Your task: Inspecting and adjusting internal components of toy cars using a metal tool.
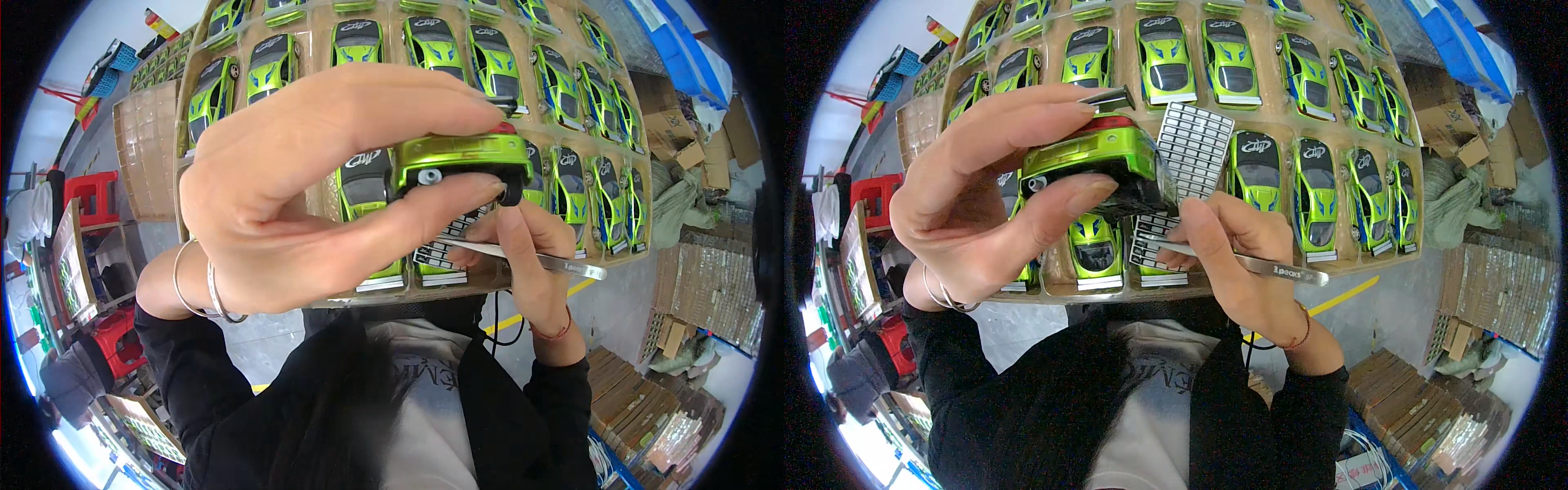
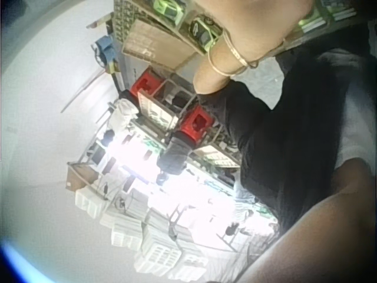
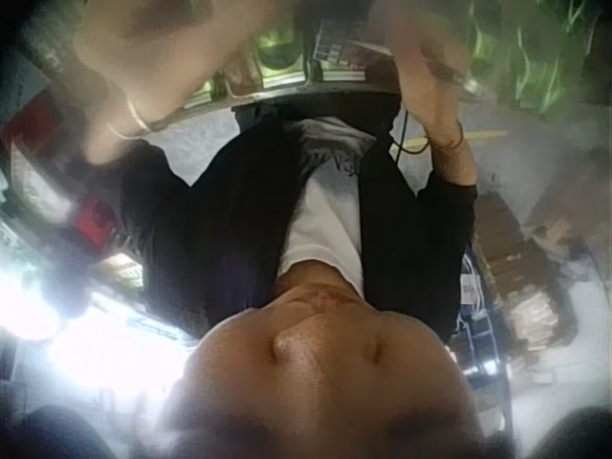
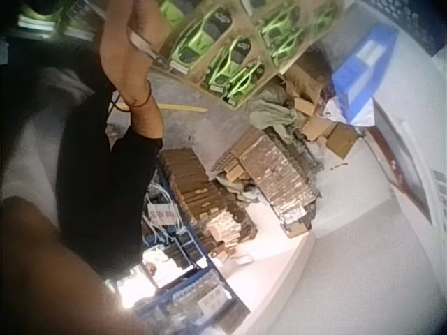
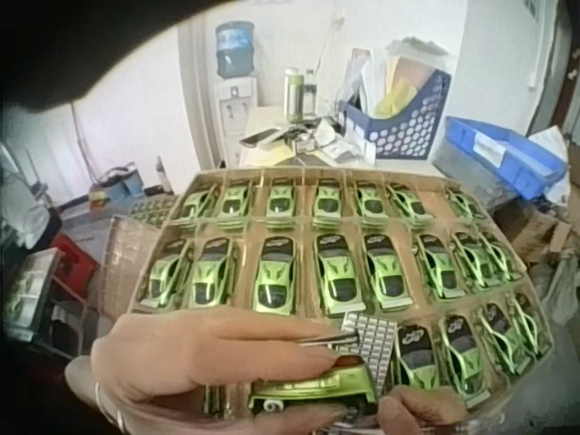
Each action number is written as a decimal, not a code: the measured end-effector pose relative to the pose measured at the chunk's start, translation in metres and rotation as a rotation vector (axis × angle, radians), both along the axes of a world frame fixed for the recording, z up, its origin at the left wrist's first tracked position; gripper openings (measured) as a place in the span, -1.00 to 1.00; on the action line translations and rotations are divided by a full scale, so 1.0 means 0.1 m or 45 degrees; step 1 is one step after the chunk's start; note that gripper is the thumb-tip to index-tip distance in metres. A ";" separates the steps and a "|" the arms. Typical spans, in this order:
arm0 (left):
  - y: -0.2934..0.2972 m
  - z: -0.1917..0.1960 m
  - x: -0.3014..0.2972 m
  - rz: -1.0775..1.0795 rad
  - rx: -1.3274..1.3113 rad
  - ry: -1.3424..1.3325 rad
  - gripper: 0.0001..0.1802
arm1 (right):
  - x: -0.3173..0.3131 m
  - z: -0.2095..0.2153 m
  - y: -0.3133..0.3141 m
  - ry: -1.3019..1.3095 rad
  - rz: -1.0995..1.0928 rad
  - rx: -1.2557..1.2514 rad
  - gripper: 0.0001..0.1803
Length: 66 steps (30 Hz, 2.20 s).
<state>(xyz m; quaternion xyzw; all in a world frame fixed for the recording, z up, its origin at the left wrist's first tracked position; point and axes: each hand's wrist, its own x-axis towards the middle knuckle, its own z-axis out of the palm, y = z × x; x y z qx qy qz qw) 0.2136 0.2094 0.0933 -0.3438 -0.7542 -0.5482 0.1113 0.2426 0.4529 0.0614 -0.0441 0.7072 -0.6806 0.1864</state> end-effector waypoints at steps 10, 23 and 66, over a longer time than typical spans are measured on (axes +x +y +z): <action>-0.07 -0.04 0.01 0.196 0.155 -0.008 -0.53 | 0.08 -0.13 0.11 1.368 0.301 0.711 -0.65; 0.02 -0.05 0.13 0.366 0.271 -0.100 -0.49 | -0.02 -0.16 0.22 1.550 0.522 0.989 -0.74; 0.31 0.14 0.21 0.029 -0.170 0.285 -0.36 | 0.10 0.00 0.38 0.340 0.152 0.232 -0.59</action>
